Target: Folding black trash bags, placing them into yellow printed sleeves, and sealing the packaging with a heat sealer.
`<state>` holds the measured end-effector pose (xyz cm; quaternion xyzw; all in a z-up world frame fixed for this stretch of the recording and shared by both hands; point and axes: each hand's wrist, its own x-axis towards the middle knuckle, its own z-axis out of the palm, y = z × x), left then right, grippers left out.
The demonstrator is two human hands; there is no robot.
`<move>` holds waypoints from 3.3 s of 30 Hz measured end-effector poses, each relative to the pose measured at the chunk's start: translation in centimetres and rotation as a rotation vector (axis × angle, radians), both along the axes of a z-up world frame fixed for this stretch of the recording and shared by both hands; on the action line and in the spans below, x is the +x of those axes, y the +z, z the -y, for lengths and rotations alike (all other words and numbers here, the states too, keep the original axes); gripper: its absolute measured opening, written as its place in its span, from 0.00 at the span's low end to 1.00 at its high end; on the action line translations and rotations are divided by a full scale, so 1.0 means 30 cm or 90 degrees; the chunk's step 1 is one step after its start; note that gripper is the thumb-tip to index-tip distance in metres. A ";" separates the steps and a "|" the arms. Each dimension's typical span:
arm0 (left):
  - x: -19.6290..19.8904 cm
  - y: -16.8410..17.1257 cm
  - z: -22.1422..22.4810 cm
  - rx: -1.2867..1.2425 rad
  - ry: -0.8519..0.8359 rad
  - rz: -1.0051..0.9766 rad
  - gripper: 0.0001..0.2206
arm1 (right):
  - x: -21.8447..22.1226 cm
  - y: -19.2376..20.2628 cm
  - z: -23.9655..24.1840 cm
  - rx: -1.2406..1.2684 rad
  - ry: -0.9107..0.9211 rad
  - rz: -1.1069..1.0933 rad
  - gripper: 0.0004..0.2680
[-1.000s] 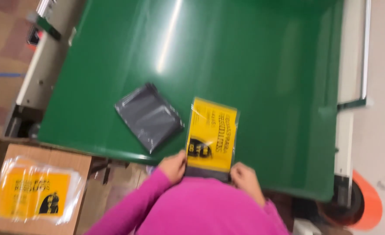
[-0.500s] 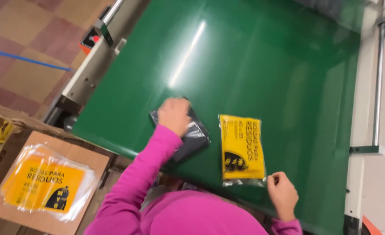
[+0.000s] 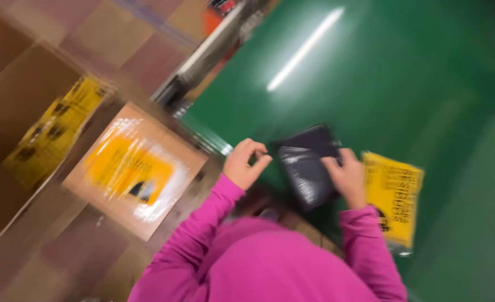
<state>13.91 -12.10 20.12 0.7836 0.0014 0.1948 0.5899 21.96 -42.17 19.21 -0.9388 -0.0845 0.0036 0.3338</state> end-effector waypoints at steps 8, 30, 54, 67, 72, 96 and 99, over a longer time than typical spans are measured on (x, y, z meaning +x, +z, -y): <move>-0.554 -0.771 -0.782 0.488 0.164 -0.505 0.14 | -0.109 -0.206 0.085 0.074 -0.006 -0.022 0.12; -0.636 -1.048 -1.037 0.196 0.275 -0.606 0.18 | -0.106 -0.216 0.119 0.276 -0.069 -0.201 0.11; 0.356 -0.298 0.459 0.518 -0.404 -0.076 0.04 | -0.533 -0.122 0.305 0.546 -0.296 -0.177 0.14; 0.370 -0.236 0.466 0.544 -0.390 -0.108 0.07 | -0.578 -0.186 0.308 0.633 -0.324 -0.290 0.13; 0.319 -0.115 0.454 0.357 -0.442 0.037 0.18 | -0.529 -0.104 0.148 0.347 -0.286 -0.095 0.14; 0.088 -0.243 0.192 0.216 -0.308 -0.331 0.06 | -0.320 -0.113 0.206 0.008 -0.203 -0.156 0.07; -0.162 -0.408 0.136 0.087 -0.439 -0.282 0.07 | -0.521 -0.202 0.289 0.075 -0.105 -0.211 0.07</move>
